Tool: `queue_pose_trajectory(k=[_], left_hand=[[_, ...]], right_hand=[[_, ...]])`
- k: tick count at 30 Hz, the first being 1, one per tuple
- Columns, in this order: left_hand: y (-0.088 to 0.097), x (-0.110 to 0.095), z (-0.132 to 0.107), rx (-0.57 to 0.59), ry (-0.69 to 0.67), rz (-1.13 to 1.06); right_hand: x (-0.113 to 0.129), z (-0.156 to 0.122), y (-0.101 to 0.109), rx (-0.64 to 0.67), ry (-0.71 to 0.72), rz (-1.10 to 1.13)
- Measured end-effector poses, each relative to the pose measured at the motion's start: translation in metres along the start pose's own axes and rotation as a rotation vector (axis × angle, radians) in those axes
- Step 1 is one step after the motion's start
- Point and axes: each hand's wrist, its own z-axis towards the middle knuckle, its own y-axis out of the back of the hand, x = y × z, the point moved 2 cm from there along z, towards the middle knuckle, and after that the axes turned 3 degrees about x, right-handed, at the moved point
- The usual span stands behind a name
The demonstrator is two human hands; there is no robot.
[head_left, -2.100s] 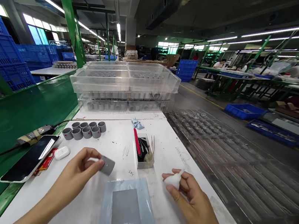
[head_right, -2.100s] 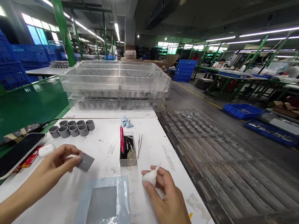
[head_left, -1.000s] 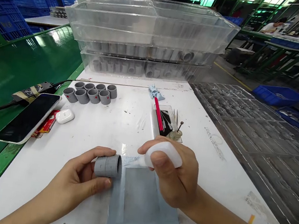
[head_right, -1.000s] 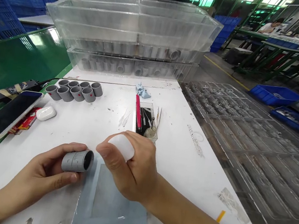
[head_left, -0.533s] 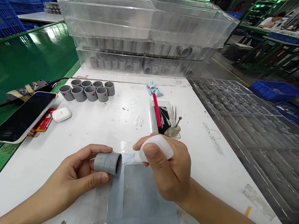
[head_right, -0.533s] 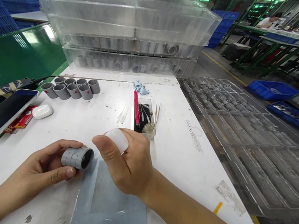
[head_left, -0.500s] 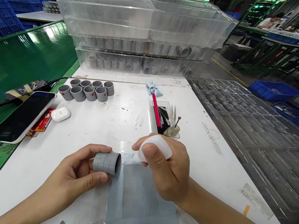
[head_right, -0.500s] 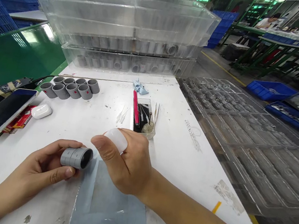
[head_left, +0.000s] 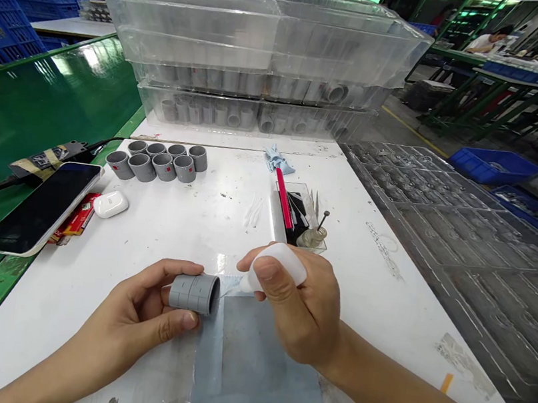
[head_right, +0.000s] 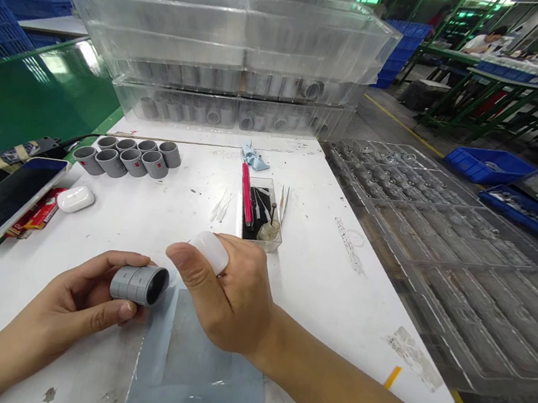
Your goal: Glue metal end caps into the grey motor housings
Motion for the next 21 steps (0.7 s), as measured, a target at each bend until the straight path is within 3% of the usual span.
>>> queue_pose_trajectory(k=[21], left_hand=[[-0.0026, -0.0048, -0.0015, 0.012, 0.009, -0.029]], right_hand=[[-0.0009, 0.0003, 0.0000, -0.010, -0.046, 0.053]])
